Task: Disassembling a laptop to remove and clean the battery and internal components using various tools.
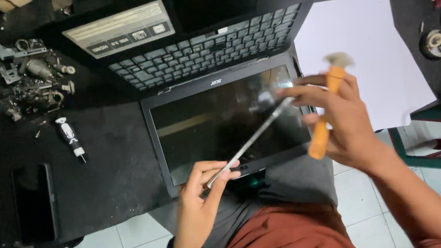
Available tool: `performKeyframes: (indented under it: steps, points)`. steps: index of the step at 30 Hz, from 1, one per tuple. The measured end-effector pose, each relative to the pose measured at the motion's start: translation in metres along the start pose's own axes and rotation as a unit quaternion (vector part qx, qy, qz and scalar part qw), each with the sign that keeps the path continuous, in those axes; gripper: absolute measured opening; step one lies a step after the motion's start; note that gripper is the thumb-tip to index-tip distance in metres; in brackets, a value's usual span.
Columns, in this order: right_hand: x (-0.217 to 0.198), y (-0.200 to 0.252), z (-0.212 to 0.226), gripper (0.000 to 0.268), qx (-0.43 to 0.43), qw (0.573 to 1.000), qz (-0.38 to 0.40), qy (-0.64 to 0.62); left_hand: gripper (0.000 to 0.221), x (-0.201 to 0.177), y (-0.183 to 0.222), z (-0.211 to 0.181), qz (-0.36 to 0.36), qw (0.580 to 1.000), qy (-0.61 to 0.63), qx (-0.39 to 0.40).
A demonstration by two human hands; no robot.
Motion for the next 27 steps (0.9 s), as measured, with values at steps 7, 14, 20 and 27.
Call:
performKeyframes:
  steps: [7,14,20,27]
  points:
    - [0.046,0.027,0.004,0.034,0.103,0.948,0.227,-0.197,0.023,-0.016,0.0,-0.018,-0.041,0.994,0.003,0.103]
    - [0.05,0.026,0.02,0.038,0.193,0.904,0.213,-0.317,0.024,-0.007,-0.01,-0.039,-0.04,0.986,0.029,0.161]
    - [0.058,0.021,0.024,0.04,0.214,0.89,0.042,-0.401,0.044,0.054,-0.017,-0.017,0.147,0.972,0.109,0.147]
    - [0.043,0.024,0.017,0.023,0.111,0.946,0.081,-0.293,0.027,0.059,-0.027,0.023,0.156,0.905,0.391,0.054]
Point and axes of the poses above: each hand's wrist, its own y-axis away from the middle knuckle, its own x-axis out of the palm, z = x × y, the point moved 7 cm from there along -y, towards the middle knuckle, and after that the axes turned 10 degrees about -x, right-handed, at the moved point
